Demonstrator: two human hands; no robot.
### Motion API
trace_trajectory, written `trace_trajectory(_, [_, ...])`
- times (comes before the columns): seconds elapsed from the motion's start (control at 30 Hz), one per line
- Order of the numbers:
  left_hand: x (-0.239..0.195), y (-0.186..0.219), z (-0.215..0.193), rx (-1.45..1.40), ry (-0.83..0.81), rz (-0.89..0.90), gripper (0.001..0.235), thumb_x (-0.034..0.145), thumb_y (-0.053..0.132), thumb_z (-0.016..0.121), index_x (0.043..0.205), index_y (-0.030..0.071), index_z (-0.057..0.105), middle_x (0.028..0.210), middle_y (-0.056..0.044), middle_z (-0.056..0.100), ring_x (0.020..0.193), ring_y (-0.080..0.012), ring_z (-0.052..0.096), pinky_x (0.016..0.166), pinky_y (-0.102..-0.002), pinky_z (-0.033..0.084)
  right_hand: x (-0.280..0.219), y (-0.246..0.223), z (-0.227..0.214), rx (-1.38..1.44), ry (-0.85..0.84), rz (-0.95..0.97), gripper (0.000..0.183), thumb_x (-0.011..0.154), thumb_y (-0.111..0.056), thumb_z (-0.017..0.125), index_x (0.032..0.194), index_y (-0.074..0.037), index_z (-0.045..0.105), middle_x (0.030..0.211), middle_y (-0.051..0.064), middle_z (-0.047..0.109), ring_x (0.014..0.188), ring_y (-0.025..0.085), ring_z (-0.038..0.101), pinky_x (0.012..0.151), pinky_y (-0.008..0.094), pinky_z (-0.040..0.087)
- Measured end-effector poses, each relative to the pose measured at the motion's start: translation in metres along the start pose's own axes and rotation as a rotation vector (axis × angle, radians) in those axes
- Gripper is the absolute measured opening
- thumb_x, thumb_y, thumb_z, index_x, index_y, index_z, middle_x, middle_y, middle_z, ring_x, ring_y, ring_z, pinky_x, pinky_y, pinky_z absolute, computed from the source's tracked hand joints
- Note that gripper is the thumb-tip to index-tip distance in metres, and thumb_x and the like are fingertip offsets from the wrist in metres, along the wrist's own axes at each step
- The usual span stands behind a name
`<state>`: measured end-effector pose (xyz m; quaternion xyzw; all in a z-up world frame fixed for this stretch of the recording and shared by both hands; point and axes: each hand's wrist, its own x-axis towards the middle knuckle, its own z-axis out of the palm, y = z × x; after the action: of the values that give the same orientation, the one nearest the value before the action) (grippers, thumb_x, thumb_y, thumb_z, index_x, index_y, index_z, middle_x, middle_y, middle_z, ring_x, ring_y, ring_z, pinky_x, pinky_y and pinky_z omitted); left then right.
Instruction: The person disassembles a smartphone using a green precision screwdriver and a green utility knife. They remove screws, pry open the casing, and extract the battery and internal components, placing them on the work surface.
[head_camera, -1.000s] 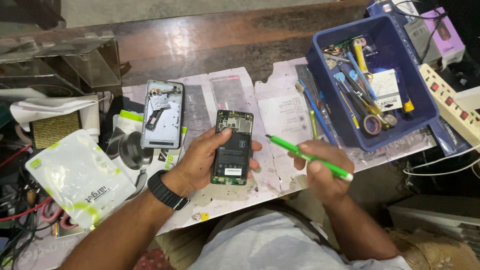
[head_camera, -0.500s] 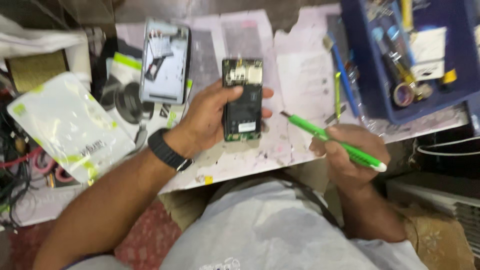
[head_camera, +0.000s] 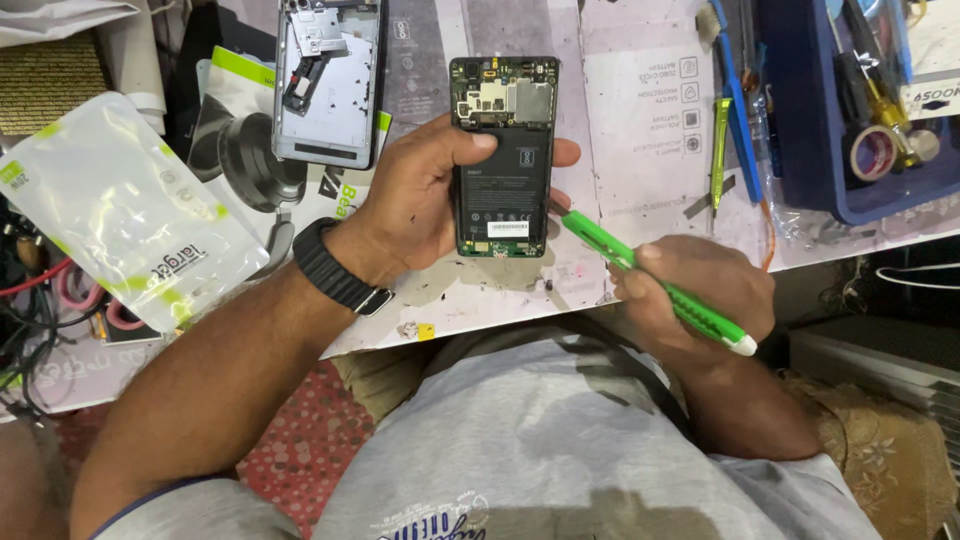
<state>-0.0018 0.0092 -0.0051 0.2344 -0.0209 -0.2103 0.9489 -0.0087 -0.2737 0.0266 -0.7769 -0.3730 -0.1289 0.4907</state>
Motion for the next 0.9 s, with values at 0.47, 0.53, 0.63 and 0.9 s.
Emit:
trace_trajectory(0.47, [0.001, -0.001, -0.003, 0.014, -0.011, 0.035, 0.05, 0.105, 0.019, 0.05, 0.147, -0.006, 0.045, 0.139, -0.032, 0.061, 0.113, -0.0441, 0.07, 0.097, -0.055, 0.062, 0.001, -0.001, 0.004, -0.109, 0.021, -0.039, 0.018, 0.096, -0.004, 0.076, 0.108, 0.002, 0.064, 0.09, 0.016, 0.072, 0.074, 0.024, 0.075, 0.066, 0.032, 0.062])
trace_trajectory(0.53, [0.001, -0.002, -0.004, 0.012, -0.015, 0.039, 0.049, 0.105, 0.019, 0.05, 0.147, -0.006, 0.045, 0.139, -0.032, 0.061, 0.113, -0.0437, 0.07, 0.096, -0.054, 0.062, -0.001, -0.003, 0.002, -0.13, 0.017, -0.032, 0.018, 0.096, -0.004, 0.076, 0.108, 0.003, 0.065, 0.091, 0.017, 0.072, 0.075, 0.024, 0.075, 0.067, 0.032, 0.062])
trace_trajectory(0.63, [0.001, -0.002, -0.004, 0.025, 0.001, 0.045, 0.048, 0.105, 0.018, 0.048, 0.147, -0.005, 0.044, 0.14, -0.033, 0.06, 0.113, -0.043, 0.07, 0.097, -0.054, 0.062, 0.001, -0.007, 0.002, -0.158, -0.007, 0.018, 0.018, 0.097, -0.004, 0.077, 0.111, 0.001, 0.066, 0.093, 0.018, 0.072, 0.076, 0.024, 0.075, 0.069, 0.032, 0.062])
trace_trajectory(0.9, [0.0, -0.004, 0.001, 0.127, 0.057, 0.121, 0.042, 0.108, 0.015, 0.038, 0.145, -0.006, 0.042, 0.136, -0.031, 0.063, 0.111, -0.0386, 0.071, 0.096, -0.05, 0.063, 0.016, -0.01, 0.013, -0.163, -0.052, -0.126, 0.018, 0.096, 0.001, 0.074, 0.109, 0.005, 0.063, 0.083, 0.015, 0.071, 0.075, 0.025, 0.074, 0.062, 0.033, 0.061])
